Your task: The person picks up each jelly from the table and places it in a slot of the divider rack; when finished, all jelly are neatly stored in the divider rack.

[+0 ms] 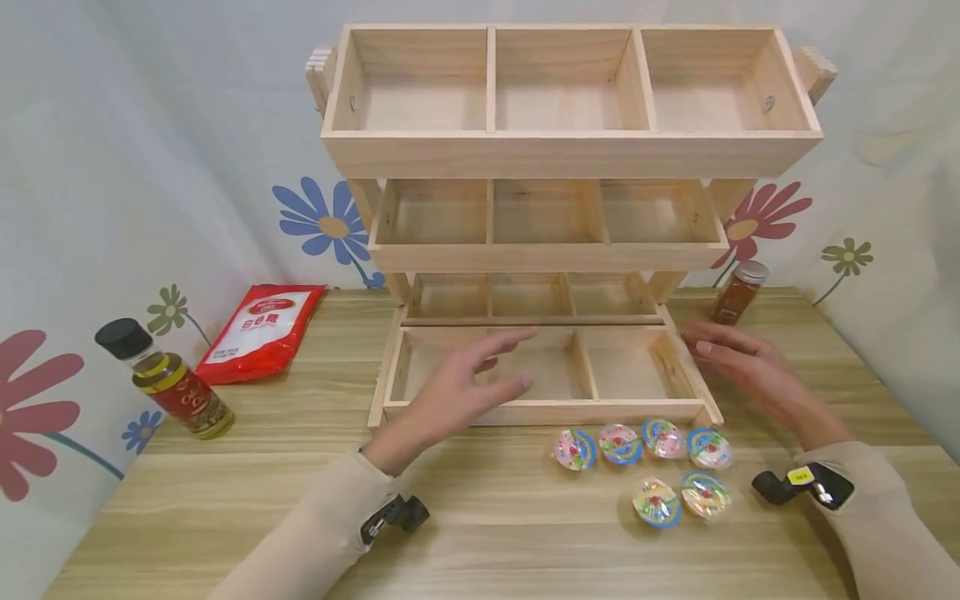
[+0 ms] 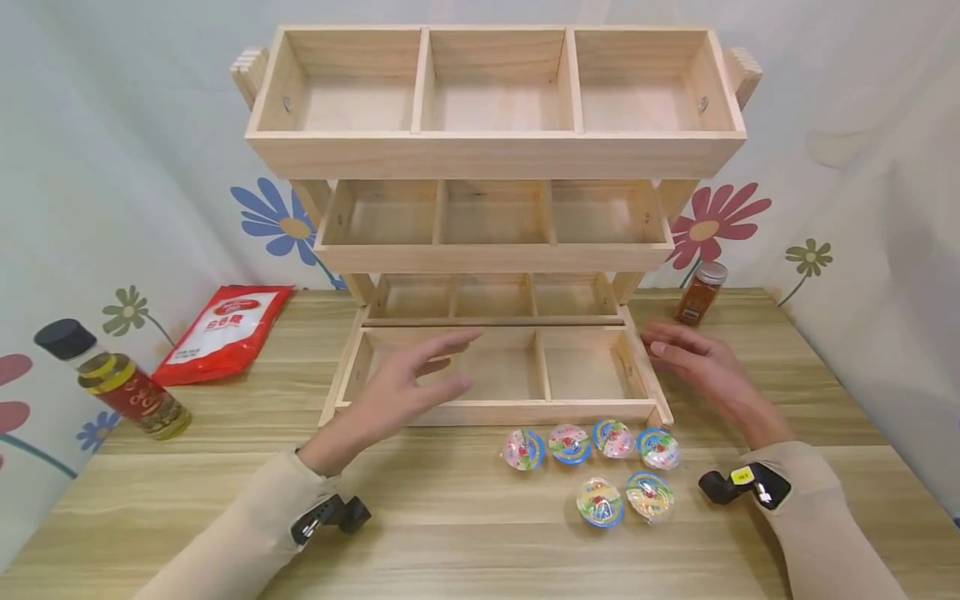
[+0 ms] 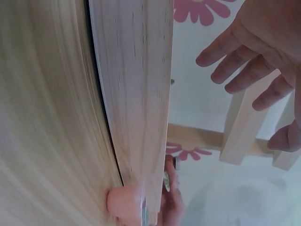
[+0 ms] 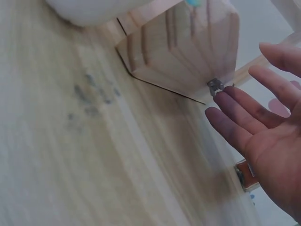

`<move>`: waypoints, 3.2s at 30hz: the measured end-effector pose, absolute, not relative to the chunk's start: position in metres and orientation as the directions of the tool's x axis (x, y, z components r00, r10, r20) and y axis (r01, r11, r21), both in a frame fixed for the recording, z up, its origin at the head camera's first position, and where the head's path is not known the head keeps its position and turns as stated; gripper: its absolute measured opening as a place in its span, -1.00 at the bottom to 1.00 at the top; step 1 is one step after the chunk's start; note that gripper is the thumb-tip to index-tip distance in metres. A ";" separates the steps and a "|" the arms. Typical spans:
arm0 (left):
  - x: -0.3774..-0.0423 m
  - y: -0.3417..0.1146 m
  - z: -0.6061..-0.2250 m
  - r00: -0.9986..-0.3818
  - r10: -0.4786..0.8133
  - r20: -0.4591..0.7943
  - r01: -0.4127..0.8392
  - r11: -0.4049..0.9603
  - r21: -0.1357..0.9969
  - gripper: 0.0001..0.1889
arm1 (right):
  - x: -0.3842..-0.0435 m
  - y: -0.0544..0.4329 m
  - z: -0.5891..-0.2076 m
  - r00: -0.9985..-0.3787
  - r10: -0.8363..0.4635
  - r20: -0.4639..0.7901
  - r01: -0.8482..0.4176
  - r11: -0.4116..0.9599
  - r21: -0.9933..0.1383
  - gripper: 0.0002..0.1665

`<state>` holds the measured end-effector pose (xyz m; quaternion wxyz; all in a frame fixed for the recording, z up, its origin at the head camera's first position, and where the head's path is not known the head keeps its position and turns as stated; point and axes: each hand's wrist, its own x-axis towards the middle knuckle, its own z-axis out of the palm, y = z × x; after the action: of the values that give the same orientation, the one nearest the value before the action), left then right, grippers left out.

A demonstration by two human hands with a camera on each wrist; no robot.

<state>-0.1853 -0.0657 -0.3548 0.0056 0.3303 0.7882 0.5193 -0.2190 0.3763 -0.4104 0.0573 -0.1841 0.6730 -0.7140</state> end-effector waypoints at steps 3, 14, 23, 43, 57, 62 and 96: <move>-0.183 -0.059 -0.356 -0.767 0.554 0.325 0.509 0.215 0.834 -0.42 | -0.220 0.376 -0.413 -0.934 -0.306 0.182 -0.160 -0.095 -0.983 -0.53; -0.176 -0.038 -0.365 -0.733 0.623 0.273 0.457 0.154 0.876 -0.53 | -0.221 0.375 -0.420 -0.953 -0.268 0.141 -0.140 -0.021 -0.990 -0.50; -0.171 -0.024 -0.377 -0.671 0.691 0.270 0.472 0.116 0.874 -0.58 | -0.218 0.375 -0.419 -0.972 -0.227 0.063 -0.090 0.110 -0.990 -0.50; -0.164 -0.016 -0.392 -0.690 0.707 0.157 0.498 0.306 0.812 -0.52 | -0.215 0.374 -0.415 -0.985 -0.169 -0.018 -0.031 0.288 -0.957 -0.38; -0.164 -0.012 -0.402 -0.701 0.699 0.141 0.505 0.348 0.790 -0.51 | -0.217 0.378 -0.421 -0.986 -0.167 0.002 -0.047 0.266 -0.963 -0.41; -0.165 -0.012 -0.404 -0.697 0.699 0.160 0.516 0.333 0.789 -0.55 | -0.216 0.378 -0.421 -0.986 -0.169 0.004 -0.051 0.277 -0.960 -0.40; -0.177 0.006 -0.370 -0.740 0.634 0.224 0.517 0.323 0.792 -0.53 | -0.215 0.375 -0.420 -0.992 -0.126 0.013 -0.063 0.404 -0.913 -0.35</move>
<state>-0.1766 0.0061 -0.3701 0.0634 0.3551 0.8109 0.4608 -0.2148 0.3746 -0.4196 0.0289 -0.0564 0.8373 -0.5430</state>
